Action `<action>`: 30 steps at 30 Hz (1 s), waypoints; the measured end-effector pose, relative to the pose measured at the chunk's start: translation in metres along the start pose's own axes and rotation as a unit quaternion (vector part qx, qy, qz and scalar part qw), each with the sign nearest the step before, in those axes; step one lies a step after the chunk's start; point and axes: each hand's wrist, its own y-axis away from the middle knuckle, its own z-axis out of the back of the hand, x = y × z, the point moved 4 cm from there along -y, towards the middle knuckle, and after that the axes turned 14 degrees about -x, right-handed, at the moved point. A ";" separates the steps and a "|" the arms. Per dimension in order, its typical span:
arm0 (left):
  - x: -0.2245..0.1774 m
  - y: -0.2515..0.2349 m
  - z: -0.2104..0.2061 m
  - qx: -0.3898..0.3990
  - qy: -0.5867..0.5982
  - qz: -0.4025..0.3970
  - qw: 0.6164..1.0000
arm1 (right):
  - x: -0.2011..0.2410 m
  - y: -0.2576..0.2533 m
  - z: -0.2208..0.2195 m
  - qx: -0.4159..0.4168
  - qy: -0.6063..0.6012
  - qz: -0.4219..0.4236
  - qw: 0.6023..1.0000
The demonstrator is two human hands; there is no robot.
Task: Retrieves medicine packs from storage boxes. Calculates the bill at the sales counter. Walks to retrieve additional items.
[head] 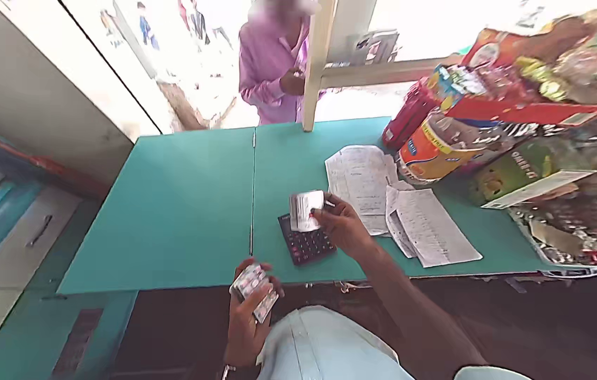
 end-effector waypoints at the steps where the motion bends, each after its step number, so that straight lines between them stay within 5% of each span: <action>1: -0.001 0.001 0.002 -0.006 0.002 0.002 1.000 | 0.008 -0.026 0.006 -0.029 -0.010 -0.002 1.000; 7: -0.003 0.007 0.007 -0.010 0.016 0.001 1.000 | 0.015 -0.156 0.028 -0.161 0.023 -0.083 0.983; 14: -0.008 0.013 0.015 -0.010 0.037 -0.028 0.999 | -0.012 -0.216 0.028 -0.185 0.078 -0.139 0.970; 21: -0.009 0.020 0.016 -0.039 0.044 -0.026 0.998 | -0.038 -0.233 0.032 -0.142 0.209 -0.065 0.965; 30: -0.006 0.024 0.013 -0.045 0.047 -0.025 0.998 | -0.048 -0.250 0.043 -0.161 0.426 0.086 0.886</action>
